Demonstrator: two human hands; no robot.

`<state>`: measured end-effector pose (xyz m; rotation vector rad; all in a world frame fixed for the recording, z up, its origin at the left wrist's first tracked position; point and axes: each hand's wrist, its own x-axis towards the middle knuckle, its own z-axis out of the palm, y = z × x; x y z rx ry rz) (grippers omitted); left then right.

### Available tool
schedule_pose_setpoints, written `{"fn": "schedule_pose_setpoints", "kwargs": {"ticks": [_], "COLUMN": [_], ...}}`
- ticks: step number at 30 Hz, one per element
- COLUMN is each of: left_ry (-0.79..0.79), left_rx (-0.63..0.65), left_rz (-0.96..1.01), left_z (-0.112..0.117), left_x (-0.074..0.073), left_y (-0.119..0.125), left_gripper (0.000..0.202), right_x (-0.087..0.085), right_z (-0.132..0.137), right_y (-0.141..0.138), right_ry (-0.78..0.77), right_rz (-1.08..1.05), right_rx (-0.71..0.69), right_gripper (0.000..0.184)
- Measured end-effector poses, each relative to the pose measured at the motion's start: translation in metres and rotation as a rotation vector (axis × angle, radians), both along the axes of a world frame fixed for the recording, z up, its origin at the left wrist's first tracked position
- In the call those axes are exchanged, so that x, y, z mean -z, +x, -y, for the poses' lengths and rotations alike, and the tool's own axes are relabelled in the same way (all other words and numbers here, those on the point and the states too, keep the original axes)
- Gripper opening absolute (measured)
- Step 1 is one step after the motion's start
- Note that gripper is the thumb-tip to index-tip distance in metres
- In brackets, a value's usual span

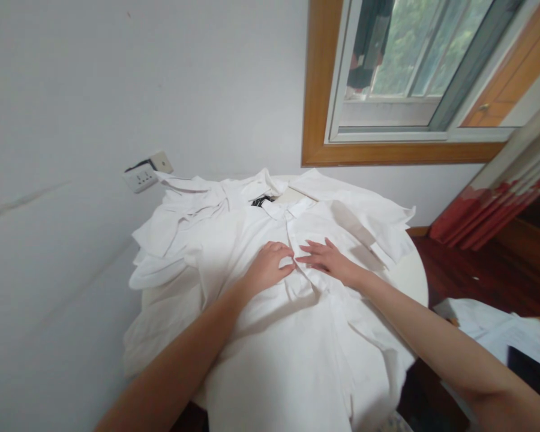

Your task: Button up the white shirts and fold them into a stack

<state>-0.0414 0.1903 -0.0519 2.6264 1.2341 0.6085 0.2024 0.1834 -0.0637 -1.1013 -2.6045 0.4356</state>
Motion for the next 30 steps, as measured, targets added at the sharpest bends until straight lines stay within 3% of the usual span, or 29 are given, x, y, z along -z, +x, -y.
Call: {"fn": "schedule_pose_setpoints", "kwargs": {"ticks": [6, 10, 13, 17, 21, 24, 30], "left_ry": [-0.15, -0.198, -0.214, -0.243, -0.256, -0.223, -0.133], "left_rx": [-0.012, -0.032, -0.045, -0.033, -0.034, -0.037, -0.096], "left_rz": [0.1, 0.062, 0.02, -0.015, -0.026, -0.031, -0.047], "left_z": [-0.007, -0.005, -0.001, 0.002, 0.005, 0.01, 0.02], "left_x": [0.004, 0.005, 0.003, -0.003, -0.007, -0.009, -0.008], "left_y": [-0.001, 0.0, 0.002, 0.004, 0.005, 0.008, 0.019], "left_gripper": [0.012, 0.019, 0.022, 0.023, 0.022, 0.02, 0.016], "right_x": [-0.004, -0.021, -0.03, -0.025, -0.02, -0.021, -0.025], "right_z": [0.0, 0.009, 0.018, 0.023, 0.021, 0.019, 0.019], "right_y": [0.001, -0.008, -0.021, -0.031, -0.027, -0.02, -0.014], "right_ry": [-0.047, -0.007, 0.018, -0.054, -0.211, -0.304, -0.28], "right_rz": [-0.129, -0.331, -0.363, -0.297, -0.318, -0.35, -0.394], "right_rx": [0.018, 0.033, 0.063, 0.116, 0.132, 0.146, 0.19], "right_gripper": [0.031, 0.022, 0.018, 0.023, 0.009, 0.01, 0.015]}}
